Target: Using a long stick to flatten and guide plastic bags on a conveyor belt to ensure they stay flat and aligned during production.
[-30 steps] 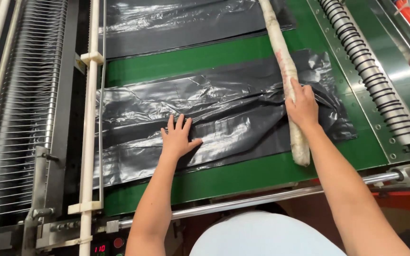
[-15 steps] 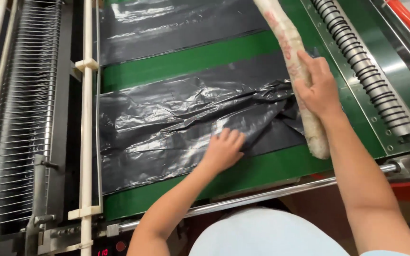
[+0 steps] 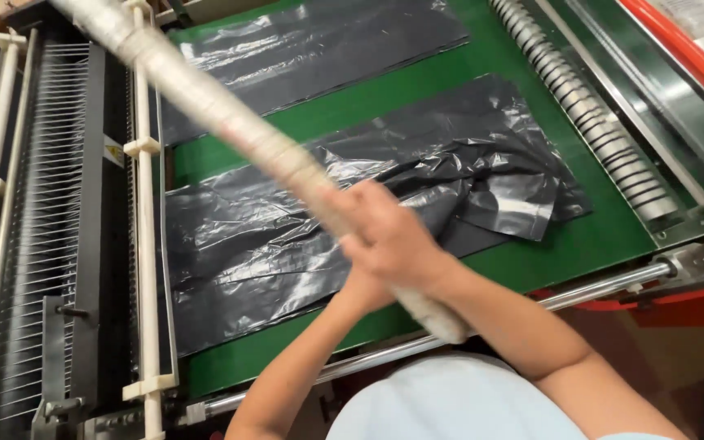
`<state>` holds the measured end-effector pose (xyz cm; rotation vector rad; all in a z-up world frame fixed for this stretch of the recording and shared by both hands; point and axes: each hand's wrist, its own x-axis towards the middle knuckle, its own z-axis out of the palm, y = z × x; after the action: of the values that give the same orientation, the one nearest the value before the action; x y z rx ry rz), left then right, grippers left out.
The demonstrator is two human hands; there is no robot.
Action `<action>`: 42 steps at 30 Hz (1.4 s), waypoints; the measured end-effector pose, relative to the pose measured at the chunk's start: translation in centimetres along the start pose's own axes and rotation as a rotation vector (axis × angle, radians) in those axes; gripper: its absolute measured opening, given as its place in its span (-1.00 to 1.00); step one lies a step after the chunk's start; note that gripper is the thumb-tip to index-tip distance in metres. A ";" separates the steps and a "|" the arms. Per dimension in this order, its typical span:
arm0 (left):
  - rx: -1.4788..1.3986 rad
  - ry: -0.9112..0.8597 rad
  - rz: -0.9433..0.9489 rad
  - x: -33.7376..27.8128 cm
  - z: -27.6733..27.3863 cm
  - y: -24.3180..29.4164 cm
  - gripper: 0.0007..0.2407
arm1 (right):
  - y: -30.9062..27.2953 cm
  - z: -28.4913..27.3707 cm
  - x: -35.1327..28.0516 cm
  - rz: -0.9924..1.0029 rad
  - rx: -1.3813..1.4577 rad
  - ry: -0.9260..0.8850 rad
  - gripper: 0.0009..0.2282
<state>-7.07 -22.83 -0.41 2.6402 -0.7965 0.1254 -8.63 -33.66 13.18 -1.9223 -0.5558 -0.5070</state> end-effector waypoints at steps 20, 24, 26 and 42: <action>-0.070 0.540 -0.141 -0.2 -7.7 -10.4 -0.85 | 17.4 -3.3 -2.9 0.082 -0.139 0.158 -0.46; 0.119 0.633 -0.176 -1.1 -5.9 -11.9 -0.87 | 18.6 -3.9 -4.2 0.153 -0.117 0.149 -0.43; 0.090 0.554 -0.186 -1.7 -5.5 -12.6 -0.81 | 18.1 -4.3 -4.3 0.229 -0.052 0.154 -0.49; 0.224 0.603 -0.249 -2.0 -4.8 -16.2 -0.83 | 16.2 -4.8 -3.9 0.364 -0.060 0.082 -0.43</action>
<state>0.26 -7.54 -1.76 2.6389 -0.2602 0.9333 -2.75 -44.61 1.10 -1.9922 -0.1321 -0.3672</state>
